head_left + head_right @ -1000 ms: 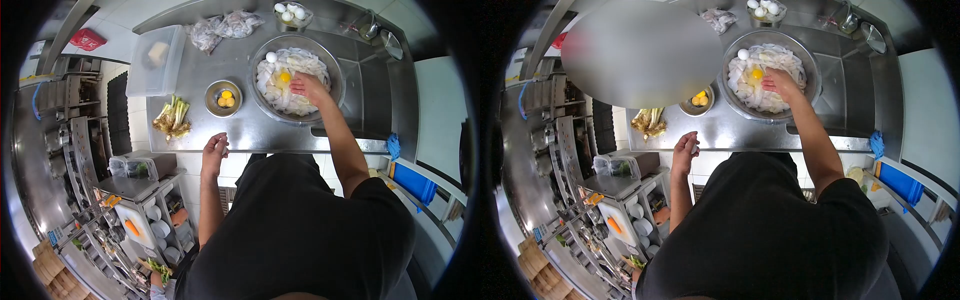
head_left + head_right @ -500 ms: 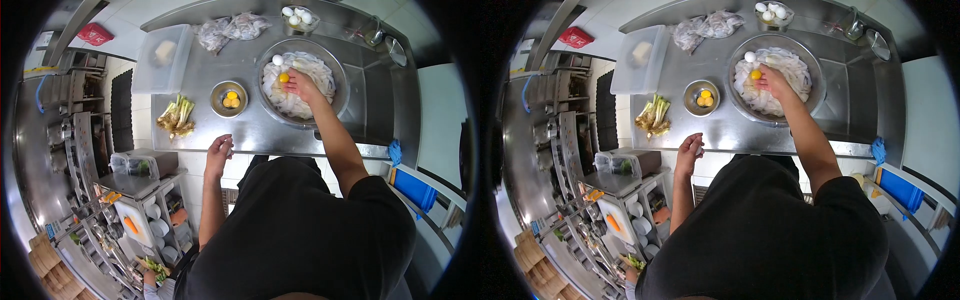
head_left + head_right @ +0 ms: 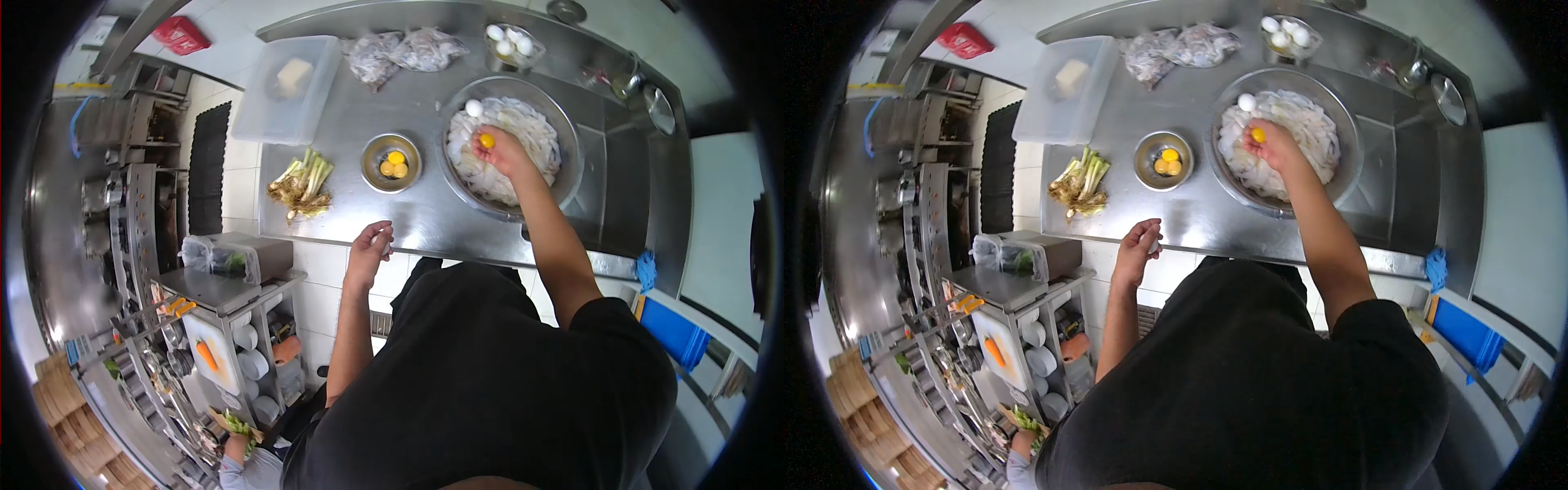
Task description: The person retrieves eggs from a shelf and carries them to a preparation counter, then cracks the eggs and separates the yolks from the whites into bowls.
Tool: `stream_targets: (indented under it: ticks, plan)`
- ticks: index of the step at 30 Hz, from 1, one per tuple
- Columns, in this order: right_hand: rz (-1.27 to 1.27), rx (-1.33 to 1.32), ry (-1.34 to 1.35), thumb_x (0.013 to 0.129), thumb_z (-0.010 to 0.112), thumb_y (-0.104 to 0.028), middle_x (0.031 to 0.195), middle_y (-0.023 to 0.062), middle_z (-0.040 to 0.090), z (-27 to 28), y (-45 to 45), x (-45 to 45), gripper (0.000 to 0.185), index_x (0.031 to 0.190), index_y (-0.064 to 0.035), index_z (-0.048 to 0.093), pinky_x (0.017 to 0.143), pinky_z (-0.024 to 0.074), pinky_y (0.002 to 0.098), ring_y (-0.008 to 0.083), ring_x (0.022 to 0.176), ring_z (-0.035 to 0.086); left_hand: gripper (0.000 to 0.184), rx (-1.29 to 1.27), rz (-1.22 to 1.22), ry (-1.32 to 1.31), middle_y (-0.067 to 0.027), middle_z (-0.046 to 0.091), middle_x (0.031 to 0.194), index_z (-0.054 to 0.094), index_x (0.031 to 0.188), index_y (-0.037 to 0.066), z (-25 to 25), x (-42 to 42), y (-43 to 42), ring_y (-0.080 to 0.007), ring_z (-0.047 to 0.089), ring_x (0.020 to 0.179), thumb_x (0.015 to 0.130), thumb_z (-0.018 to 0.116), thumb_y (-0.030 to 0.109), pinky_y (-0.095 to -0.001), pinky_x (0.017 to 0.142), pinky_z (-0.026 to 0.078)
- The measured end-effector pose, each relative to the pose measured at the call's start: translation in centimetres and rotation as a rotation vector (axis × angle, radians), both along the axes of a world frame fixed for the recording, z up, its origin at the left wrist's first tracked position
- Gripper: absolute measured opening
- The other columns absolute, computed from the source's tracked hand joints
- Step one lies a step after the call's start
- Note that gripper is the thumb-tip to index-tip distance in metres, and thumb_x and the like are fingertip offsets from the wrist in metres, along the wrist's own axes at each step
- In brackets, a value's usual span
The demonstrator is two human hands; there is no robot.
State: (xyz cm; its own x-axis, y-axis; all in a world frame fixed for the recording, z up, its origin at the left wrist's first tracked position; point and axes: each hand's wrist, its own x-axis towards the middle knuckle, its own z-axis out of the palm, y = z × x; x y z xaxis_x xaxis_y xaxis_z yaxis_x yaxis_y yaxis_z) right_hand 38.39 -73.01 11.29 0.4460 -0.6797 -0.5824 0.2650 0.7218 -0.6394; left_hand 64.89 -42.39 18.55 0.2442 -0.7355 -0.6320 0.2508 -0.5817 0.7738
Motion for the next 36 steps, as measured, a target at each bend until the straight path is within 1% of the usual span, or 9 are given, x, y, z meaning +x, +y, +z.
stream_targets:
  ticks: [3, 6, 7, 10, 19, 26, 30, 33, 36]
  plan:
    - [0.158, -0.291, -0.006, 0.090, 0.063, -0.013, 0.074, -0.0002, 0.055, 0.2, 0.5, -1.1, 0.015, 0.076, -0.0094, 0.060, 0.061, 0.0421, 0.0282, 0.0107, 0.066, 0.050, 0.034, -0.090, -0.006, -0.060, -0.0002, 0.065, 0.094, 0.065, 0.127, 0.010, -1.4, 0.7, 1.2, -0.0078, 0.058, 0.073, 0.100, 0.064, 0.031, -0.0239, 0.064, 0.049]
    - [0.096, -0.360, 0.348, 0.094, 0.064, -0.010, 0.077, -0.0003, 0.058, 0.3, 0.3, -1.9, 0.005, 0.098, -0.0089, 0.062, 0.059, 0.0463, 0.0261, 0.0092, 0.068, 0.056, 0.032, -0.112, -0.024, -0.115, 0.0000, 0.068, 0.098, 0.065, 0.126, 0.013, -0.7, 1.6, 2.1, -0.0079, 0.059, 0.076, 0.097, 0.063, 0.026, -0.0250, 0.062, 0.049]
    - [0.169, -0.464, 0.616, 0.094, 0.065, -0.012, 0.074, -0.0001, 0.058, 0.0, -0.5, -2.2, 0.005, 0.097, -0.0082, 0.062, 0.053, 0.0447, 0.0259, 0.0091, 0.062, 0.054, 0.031, -0.053, -0.031, -0.128, 0.0001, 0.068, 0.097, 0.065, 0.125, 0.012, 0.0, 2.0, 2.2, -0.0074, 0.059, 0.075, 0.098, 0.062, 0.027, -0.0253, 0.062, 0.050]
    - [0.295, -0.608, 0.759, 0.095, 0.063, -0.014, 0.070, 0.0020, 0.056, 1.8, -1.2, -2.2, 0.011, 0.099, -0.0044, 0.063, 0.050, 0.0460, 0.0267, 0.0105, 0.055, 0.053, 0.032, -0.049, 0.063, -0.099, 0.0007, 0.066, 0.087, 0.067, 0.118, 0.010, -0.3, 3.0, 3.7, -0.0081, 0.058, 0.070, 0.097, 0.067, 0.034, -0.0258, 0.060, 0.049]
    - [0.386, -0.642, 0.808, 0.098, 0.058, -0.011, 0.071, 0.0007, 0.054, 6.3, -1.5, 0.3, 0.006, 0.097, -0.0055, 0.060, 0.050, 0.0493, 0.0266, 0.0098, 0.056, 0.051, 0.033, -0.026, 0.173, -0.088, 0.0007, 0.063, 0.080, 0.068, 0.115, 0.009, -1.4, 8.4, 9.0, -0.0086, 0.058, 0.068, 0.096, 0.068, 0.036, -0.0258, 0.058, 0.049]
    - [0.067, -0.680, 0.355, 0.096, 0.064, -0.016, 0.080, -0.0006, 0.055, 10.8, -4.0, -1.3, 0.009, 0.098, -0.0071, 0.062, 0.072, 0.0500, 0.0266, 0.0100, 0.074, 0.055, 0.038, -0.018, 0.298, -0.106, -0.0006, 0.064, 0.081, 0.069, 0.115, 0.008, -2.9, 11.6, 11.8, -0.0109, 0.059, 0.067, 0.094, 0.069, 0.040, -0.0281, 0.058, 0.049]
    - [-0.042, -0.384, 0.278, 0.097, 0.063, -0.012, 0.085, 0.0032, 0.059, 5.5, -3.5, -2.6, 0.010, 0.103, -0.0039, 0.063, 0.076, 0.0521, 0.0269, 0.0116, 0.079, 0.058, 0.039, 0.060, 0.336, -0.110, 0.0005, 0.064, 0.083, 0.069, 0.114, 0.010, -2.5, 11.6, 12.2, -0.0109, 0.059, 0.070, 0.094, 0.069, 0.043, -0.0278, 0.060, 0.049]
    - [-0.129, -0.139, 0.009, 0.097, 0.061, -0.009, 0.088, 0.0049, 0.062, 2.7, -4.2, -4.1, 0.010, 0.103, -0.0014, 0.063, 0.078, 0.0547, 0.0271, 0.0137, 0.079, 0.060, 0.038, 0.092, 0.352, -0.076, 0.0015, 0.064, 0.085, 0.069, 0.115, 0.011, -2.2, 10.3, 12.3, -0.0103, 0.059, 0.071, 0.094, 0.069, 0.043, -0.0274, 0.062, 0.049]
    - [-0.250, -0.141, -0.135, 0.096, 0.063, -0.009, 0.088, 0.0063, 0.063, -0.8, -5.2, -6.9, 0.009, 0.101, -0.0002, 0.062, 0.079, 0.0562, 0.0268, 0.0158, 0.078, 0.062, 0.034, 0.123, 0.334, -0.013, 0.0035, 0.063, 0.085, 0.067, 0.116, 0.012, -1.0, 8.6, 12.5, -0.0085, 0.057, 0.073, 0.096, 0.067, 0.040, -0.0261, 0.064, 0.048]
